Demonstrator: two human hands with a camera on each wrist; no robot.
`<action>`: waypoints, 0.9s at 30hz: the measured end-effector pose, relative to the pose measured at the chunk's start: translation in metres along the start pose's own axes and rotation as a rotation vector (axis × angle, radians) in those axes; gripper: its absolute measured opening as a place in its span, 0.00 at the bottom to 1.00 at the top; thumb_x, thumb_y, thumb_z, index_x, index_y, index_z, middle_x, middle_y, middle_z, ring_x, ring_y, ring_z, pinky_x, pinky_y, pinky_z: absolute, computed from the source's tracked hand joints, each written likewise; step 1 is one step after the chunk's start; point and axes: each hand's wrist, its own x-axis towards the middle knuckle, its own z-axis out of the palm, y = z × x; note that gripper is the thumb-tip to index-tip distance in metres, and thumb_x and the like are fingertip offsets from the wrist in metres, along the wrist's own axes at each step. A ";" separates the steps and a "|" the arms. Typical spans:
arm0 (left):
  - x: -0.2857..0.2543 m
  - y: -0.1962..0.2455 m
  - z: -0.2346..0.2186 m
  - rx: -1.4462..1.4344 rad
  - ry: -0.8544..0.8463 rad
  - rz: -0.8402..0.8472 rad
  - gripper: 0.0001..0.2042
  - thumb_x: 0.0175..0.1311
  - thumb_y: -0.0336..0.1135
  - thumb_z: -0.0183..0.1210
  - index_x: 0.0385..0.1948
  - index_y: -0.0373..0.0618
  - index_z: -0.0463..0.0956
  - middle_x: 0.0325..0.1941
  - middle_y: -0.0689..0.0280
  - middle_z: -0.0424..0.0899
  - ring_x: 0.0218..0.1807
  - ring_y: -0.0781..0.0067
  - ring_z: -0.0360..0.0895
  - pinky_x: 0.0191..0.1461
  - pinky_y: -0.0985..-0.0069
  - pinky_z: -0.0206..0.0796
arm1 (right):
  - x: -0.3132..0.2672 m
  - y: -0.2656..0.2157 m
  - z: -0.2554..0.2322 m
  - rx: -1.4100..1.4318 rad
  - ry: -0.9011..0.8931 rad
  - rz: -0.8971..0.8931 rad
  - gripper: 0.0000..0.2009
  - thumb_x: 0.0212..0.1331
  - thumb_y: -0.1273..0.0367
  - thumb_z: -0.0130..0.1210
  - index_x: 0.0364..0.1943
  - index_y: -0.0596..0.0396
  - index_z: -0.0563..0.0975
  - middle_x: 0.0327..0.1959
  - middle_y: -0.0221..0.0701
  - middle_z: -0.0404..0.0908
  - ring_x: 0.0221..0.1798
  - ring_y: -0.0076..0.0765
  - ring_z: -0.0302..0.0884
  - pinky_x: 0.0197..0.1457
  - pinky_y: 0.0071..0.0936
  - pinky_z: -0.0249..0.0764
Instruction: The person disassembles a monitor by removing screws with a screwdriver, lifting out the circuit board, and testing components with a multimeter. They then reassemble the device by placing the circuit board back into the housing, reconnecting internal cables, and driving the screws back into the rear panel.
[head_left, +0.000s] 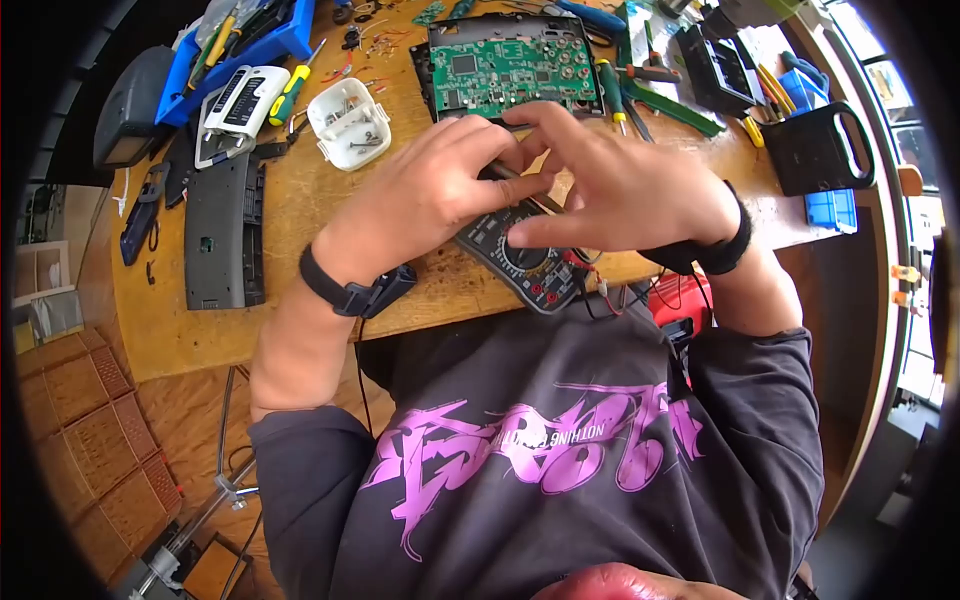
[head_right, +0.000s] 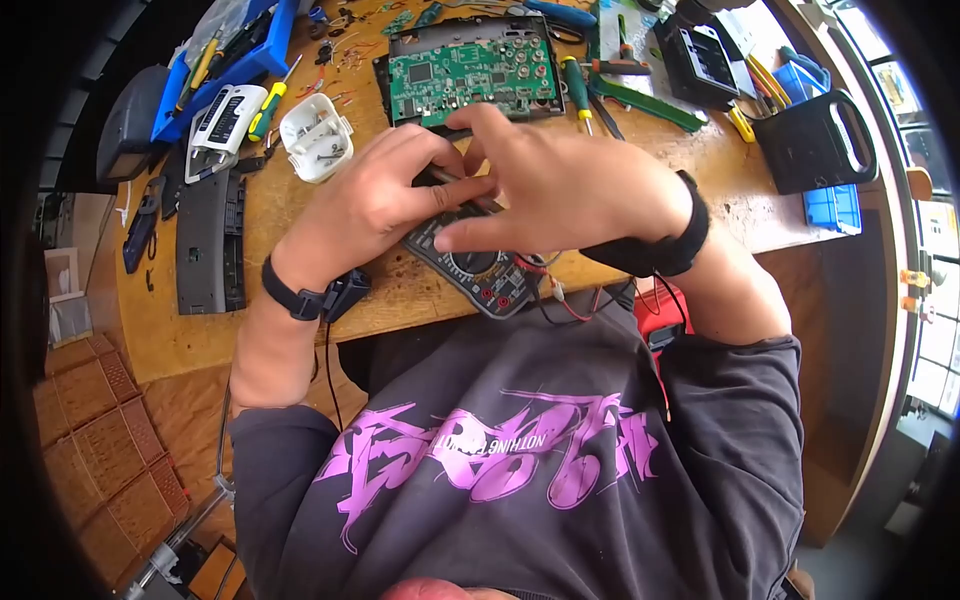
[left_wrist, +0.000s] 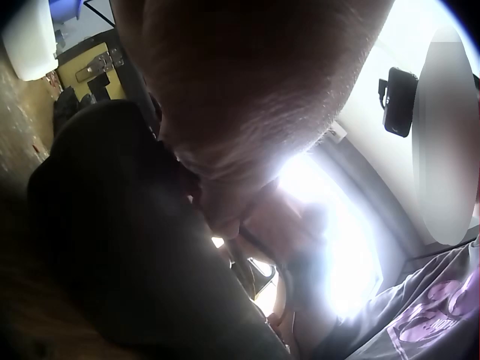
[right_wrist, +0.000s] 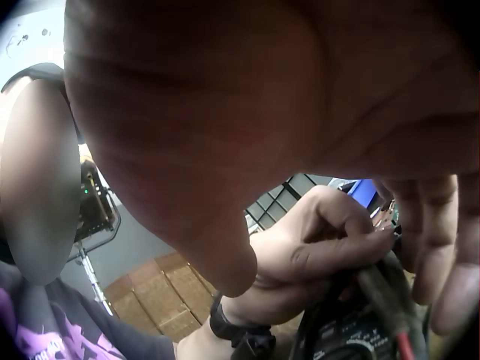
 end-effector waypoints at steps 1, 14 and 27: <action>-0.001 0.001 0.001 -0.004 -0.010 -0.006 0.15 0.58 0.26 0.73 0.48 0.44 0.91 0.48 0.63 0.85 0.51 0.54 0.83 0.53 0.58 0.78 | -0.005 -0.003 0.009 0.004 -0.002 0.009 0.49 0.67 0.48 0.78 0.81 0.58 0.63 0.56 0.45 0.90 0.51 0.49 0.95 0.52 0.40 0.89; 0.000 -0.005 -0.010 -0.032 -0.075 -0.009 0.19 0.46 0.41 0.81 0.37 0.42 0.89 0.44 0.63 0.87 0.54 0.52 0.85 0.61 0.57 0.74 | -0.009 -0.014 0.099 -0.486 0.497 -0.168 0.60 0.52 0.49 0.77 0.75 0.89 0.62 0.58 0.57 0.84 0.52 0.48 0.87 0.49 0.33 0.87; -0.002 -0.004 -0.004 -0.029 -0.011 -0.043 0.14 0.53 0.31 0.83 0.41 0.43 0.92 0.40 0.65 0.88 0.47 0.57 0.86 0.52 0.61 0.76 | -0.033 0.001 0.060 -0.124 0.330 -0.036 0.15 0.76 0.59 0.66 0.46 0.58 0.78 0.42 0.44 0.85 0.45 0.57 0.89 0.49 0.50 0.85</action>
